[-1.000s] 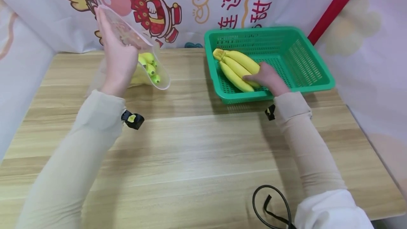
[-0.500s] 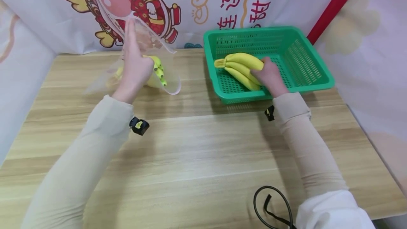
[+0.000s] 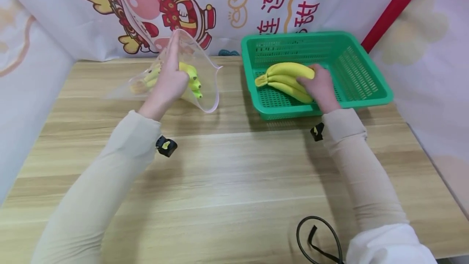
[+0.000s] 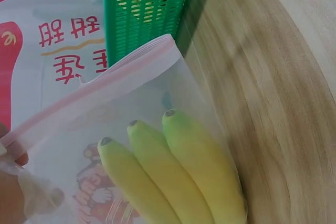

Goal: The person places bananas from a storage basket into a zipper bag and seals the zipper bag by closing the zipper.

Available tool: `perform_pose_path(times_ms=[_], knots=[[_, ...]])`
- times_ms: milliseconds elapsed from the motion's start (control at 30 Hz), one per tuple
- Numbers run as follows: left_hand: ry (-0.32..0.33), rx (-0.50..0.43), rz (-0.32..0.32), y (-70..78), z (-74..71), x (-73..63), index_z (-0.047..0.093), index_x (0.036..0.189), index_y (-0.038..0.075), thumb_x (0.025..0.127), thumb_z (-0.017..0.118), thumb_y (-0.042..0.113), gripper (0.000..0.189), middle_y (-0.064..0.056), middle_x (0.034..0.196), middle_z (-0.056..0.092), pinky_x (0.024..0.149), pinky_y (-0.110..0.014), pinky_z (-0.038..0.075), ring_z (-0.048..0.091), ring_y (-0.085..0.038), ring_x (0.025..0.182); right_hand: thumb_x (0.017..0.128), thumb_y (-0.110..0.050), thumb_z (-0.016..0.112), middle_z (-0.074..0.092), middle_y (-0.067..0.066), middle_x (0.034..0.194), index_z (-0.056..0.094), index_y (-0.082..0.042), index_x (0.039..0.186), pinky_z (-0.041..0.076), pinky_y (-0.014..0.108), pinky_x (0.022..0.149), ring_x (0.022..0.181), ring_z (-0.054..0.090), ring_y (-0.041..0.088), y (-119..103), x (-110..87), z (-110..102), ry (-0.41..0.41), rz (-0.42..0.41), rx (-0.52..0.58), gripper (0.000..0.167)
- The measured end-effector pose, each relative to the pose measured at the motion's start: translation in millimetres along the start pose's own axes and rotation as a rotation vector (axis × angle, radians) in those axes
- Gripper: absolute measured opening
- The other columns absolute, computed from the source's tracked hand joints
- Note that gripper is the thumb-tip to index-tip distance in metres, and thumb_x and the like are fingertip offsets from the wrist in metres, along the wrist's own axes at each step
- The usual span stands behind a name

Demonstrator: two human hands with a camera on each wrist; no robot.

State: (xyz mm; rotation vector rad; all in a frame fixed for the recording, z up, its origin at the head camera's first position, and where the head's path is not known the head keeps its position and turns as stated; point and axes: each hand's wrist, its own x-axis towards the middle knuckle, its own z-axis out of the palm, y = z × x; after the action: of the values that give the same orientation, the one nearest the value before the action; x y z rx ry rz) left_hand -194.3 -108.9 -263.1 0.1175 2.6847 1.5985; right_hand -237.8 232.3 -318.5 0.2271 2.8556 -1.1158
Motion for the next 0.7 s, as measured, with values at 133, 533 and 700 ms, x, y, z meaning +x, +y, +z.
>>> perform_pose_path(times_ms=[133, 533, 700], knots=[[-0.014, 0.008, -0.009, -0.2, 0.2, -0.6, -0.007, 0.154, 0.028, 0.077, 0.031, -0.016, 0.097, 0.013, 0.160, -0.015, 0.123, -0.034, 0.001, -0.009, -0.006, 0.148, 0.096, -0.031, 0.054, 0.045, 0.022, 0.141, 0.033, -0.002, 0.146, 0.044, 0.041, 0.087, 0.110, 0.046, 0.028, 0, 1.1, 0, 0.023, -0.015, 0.031, 0.062], [-0.043, -0.003, -0.031, -0.1, -0.7, -0.1, -0.007, 0.153, 0.031, 0.078, 0.039, -0.016, 0.099, 0.014, 0.160, -0.015, 0.109, -0.031, 0.037, -0.004, -0.010, 0.149, 0.092, -0.043, 0.057, 0.043, 0.014, 0.138, 0.041, -0.016, 0.145, 0.040, 0.024, 0.079, 0.101, 0.042, 0.011, -12, -11.0, -9, 0.238, -0.071, 0.133, 0.062], [-0.051, -0.016, -0.026, -1.0, -1.2, -1.1, -0.006, 0.154, 0.029, 0.078, 0.039, -0.017, 0.100, 0.014, 0.160, -0.014, 0.121, -0.038, 0.021, -0.007, -0.010, 0.149, 0.090, -0.041, 0.061, 0.044, 0.008, 0.141, 0.045, -0.020, 0.142, 0.036, 0.024, 0.085, 0.105, 0.039, 0.009, -32, -23.5, -8, 0.284, -0.134, 0.186, 0.058]])
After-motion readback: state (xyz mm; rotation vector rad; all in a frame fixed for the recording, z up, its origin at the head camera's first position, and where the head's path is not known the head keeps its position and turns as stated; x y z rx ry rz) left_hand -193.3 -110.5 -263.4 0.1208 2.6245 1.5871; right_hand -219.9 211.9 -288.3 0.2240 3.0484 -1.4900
